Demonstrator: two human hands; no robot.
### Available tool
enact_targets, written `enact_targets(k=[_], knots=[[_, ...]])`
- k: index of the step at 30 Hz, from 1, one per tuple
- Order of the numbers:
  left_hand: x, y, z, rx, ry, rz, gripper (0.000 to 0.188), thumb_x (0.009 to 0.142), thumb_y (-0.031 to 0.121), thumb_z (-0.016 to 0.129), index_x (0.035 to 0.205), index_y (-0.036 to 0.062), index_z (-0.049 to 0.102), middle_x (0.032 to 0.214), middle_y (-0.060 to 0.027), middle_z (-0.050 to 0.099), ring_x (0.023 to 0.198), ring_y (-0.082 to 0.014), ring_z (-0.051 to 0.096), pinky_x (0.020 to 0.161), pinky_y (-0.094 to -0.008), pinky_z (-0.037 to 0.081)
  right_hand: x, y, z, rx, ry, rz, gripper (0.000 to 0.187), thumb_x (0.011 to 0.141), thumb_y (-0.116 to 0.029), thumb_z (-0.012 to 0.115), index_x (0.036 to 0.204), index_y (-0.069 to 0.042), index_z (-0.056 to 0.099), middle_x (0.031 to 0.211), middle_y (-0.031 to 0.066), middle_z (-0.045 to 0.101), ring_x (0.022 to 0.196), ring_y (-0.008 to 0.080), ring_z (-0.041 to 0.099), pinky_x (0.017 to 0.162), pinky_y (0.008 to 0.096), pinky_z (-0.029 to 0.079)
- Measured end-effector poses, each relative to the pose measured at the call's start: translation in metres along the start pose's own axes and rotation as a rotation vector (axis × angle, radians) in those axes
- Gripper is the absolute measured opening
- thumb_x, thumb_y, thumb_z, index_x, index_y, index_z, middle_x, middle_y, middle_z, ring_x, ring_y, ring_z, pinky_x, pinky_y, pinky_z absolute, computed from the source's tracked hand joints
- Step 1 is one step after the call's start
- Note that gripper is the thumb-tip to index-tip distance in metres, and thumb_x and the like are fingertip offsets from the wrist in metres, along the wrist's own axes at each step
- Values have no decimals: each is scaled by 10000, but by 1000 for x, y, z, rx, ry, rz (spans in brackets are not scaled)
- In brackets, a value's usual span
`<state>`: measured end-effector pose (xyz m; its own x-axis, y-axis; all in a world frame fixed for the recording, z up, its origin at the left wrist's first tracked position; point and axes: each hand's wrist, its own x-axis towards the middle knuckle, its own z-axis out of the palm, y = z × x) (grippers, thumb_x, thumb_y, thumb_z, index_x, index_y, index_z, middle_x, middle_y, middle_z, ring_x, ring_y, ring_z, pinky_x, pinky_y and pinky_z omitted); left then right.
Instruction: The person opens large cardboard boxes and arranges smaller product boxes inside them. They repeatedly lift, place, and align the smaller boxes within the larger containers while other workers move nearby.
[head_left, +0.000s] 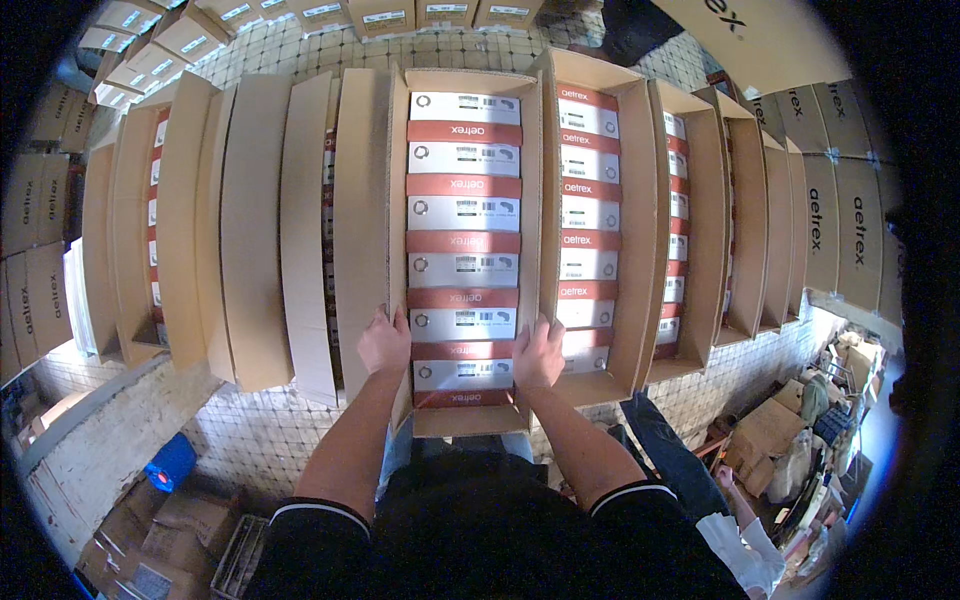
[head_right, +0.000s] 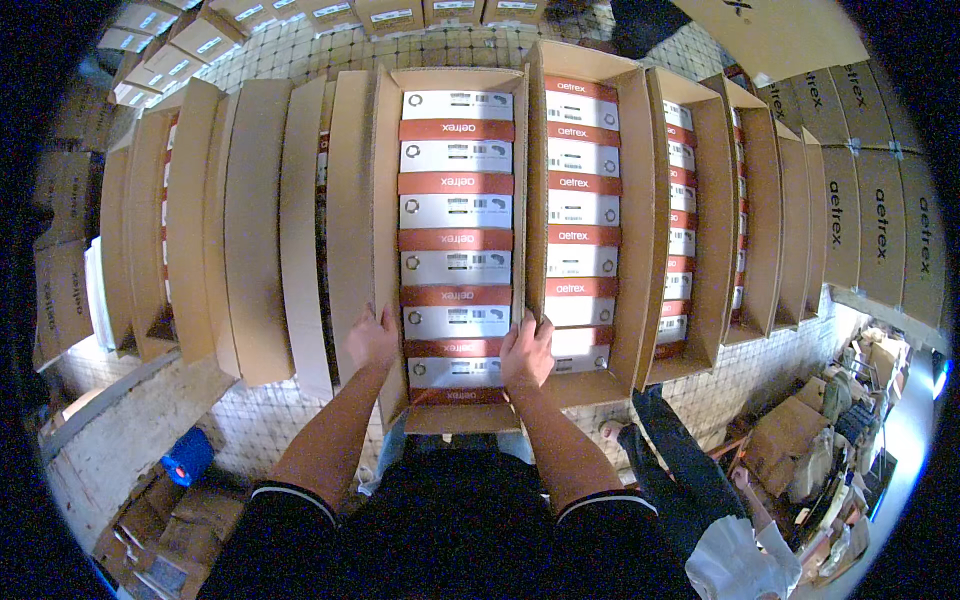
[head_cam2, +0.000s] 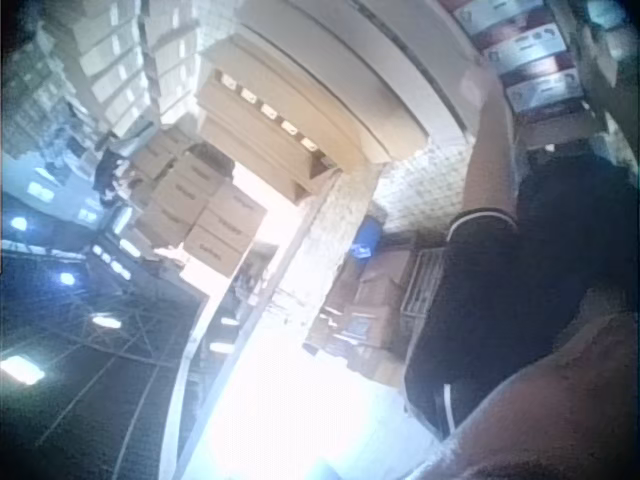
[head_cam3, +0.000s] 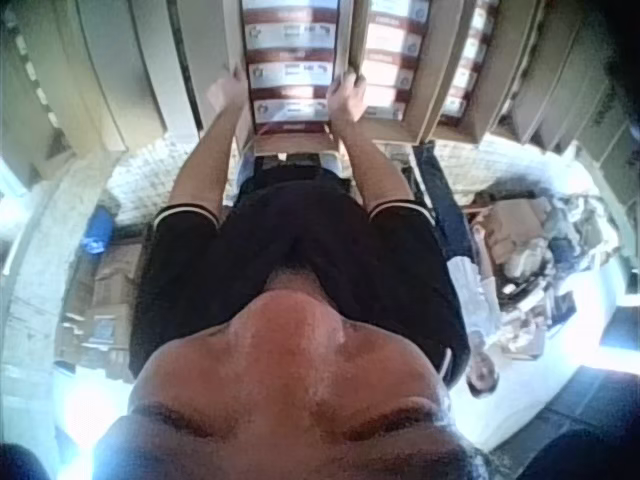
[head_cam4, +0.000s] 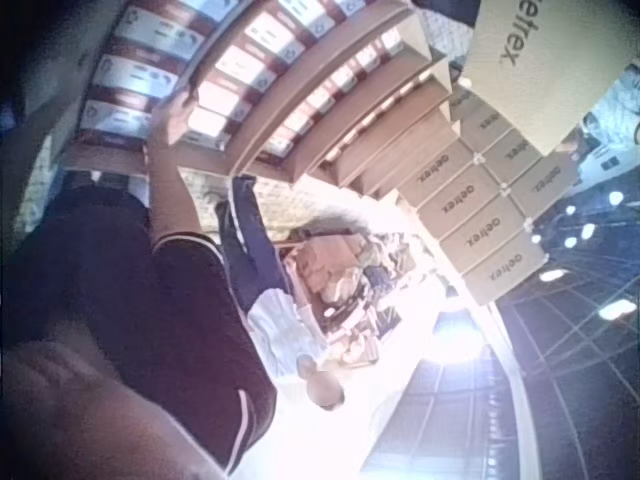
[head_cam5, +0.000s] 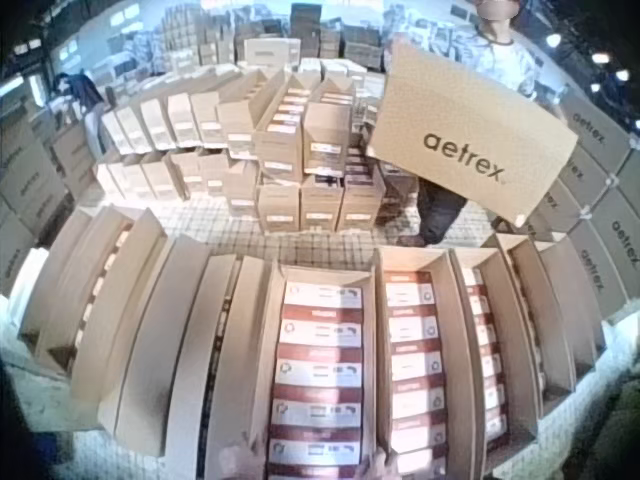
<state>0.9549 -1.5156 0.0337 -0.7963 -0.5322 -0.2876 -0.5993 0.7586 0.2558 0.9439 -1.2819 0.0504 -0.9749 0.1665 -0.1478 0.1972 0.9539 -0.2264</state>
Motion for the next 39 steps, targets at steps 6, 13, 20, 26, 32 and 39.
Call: enact_targets(k=[6, 13, 20, 26, 32, 39], knots=[[-2, 7, -1, 7, -68, -57, 360, 902, 357, 484, 1099, 76, 594, 815, -195, 668, 724, -369, 659, 637, -469, 532, -1, -1, 1, -5, -28, 11, 345, 864, -224, 557, 1168, -74, 496, 1077, 196, 493, 905, 383, 586, 626, 476, 542], [-7, 17, 1, -47, -60, -54, 345, 905, 330, 483, 1115, 73, 577, 820, -199, 665, 725, -378, 656, 638, -474, 528, -2, 0, 4, 7, 56, -38, 318, 851, -214, 569, 1130, -71, 512, 1037, 184, 504, 891, 375, 591, 599, 465, 543], [-3, 10, 2, -34, -93, -66, 352, 904, 330, 489, 1110, 63, 588, 823, -210, 662, 757, -385, 654, 692, -483, 526, -2, 2, 5, 27, 44, -33, 331, 865, -219, 556, 1150, -65, 488, 1080, 203, 487, 915, 388, 582, 627, 484, 538], [-5, 14, 2, -53, -70, -51, 363, 905, 331, 489, 1130, 60, 579, 829, -209, 663, 758, -383, 654, 687, -486, 526, -4, 2, 4, 52, -5, -19, 357, 880, -220, 546, 1197, -79, 459, 1105, 205, 480, 952, 398, 563, 667, 489, 531], [-8, 22, 3, -76, -78, -84, 343, 906, 326, 486, 1114, 70, 580, 807, -210, 661, 746, -389, 651, 678, -497, 522, -4, 1, 2, 55, 1, -24, 354, 884, -212, 542, 1204, -86, 458, 1107, 210, 476, 964, 399, 555, 690, 488, 523], [-4, 13, 5, -52, -74, -69, 388, 896, 352, 484, 1127, 56, 582, 823, -250, 654, 790, -417, 645, 719, -508, 515, -5, 4, 5, 72, 6, -33, 359, 876, -216, 546, 1191, -67, 457, 1077, 212, 472, 933, 403, 564, 702, 490, 520]])
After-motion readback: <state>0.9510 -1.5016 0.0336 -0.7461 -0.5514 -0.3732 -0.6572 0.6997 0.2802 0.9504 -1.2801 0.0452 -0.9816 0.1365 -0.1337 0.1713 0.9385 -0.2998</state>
